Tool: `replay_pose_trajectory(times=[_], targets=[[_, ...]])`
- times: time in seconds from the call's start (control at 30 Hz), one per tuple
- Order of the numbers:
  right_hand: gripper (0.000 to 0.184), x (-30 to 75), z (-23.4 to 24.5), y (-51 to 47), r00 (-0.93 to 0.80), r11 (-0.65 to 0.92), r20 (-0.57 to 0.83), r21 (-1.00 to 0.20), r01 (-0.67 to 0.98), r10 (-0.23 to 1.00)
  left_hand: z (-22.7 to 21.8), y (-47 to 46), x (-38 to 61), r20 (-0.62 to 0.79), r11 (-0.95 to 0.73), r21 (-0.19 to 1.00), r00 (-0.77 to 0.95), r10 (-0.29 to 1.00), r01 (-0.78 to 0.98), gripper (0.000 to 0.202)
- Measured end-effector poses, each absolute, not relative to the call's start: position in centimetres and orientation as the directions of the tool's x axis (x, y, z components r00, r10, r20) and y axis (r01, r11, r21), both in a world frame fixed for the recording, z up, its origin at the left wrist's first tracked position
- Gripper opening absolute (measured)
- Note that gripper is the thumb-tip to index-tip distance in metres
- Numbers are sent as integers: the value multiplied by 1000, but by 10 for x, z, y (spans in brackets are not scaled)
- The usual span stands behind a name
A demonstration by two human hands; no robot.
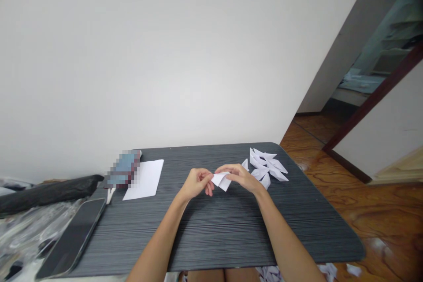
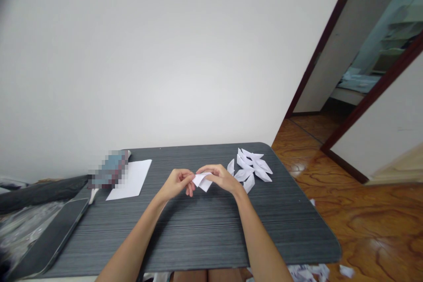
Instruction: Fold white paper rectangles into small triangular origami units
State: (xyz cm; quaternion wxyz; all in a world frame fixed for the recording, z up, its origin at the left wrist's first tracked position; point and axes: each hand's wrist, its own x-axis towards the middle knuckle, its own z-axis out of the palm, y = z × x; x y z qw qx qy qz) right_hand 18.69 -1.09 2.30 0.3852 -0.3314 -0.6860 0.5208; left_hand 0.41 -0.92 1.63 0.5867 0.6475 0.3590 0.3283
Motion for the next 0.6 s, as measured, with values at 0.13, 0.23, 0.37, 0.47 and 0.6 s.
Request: replay_pose_trajectory(times=[0.13, 0.23, 0.37, 0.47, 0.6], targets=[[26, 185, 17, -8, -392, 263, 174, -946, 187, 903, 17, -13, 4, 138, -279, 932, 488, 862, 230, 31], [19, 181, 11, -6, -360, 328, 216, -901, 285, 907, 18, -15, 4, 218, -405, 861, 496, 841, 308, 30], [19, 181, 9, -5, -364, 348, 232, -890, 295, 902, 22, -14, 1, 283, -518, 765, 523, 804, 382, 30], [22, 181, 10, -6, -377, 345, 221, -888, 304, 900, 22, -13, -1, 287, -546, 736, 548, 786, 399, 29], [23, 175, 7, -8, -375, 421, 274, -816, 397, 885, 15, -12, 1, 206, -479, 776, 552, 808, 411, 32]])
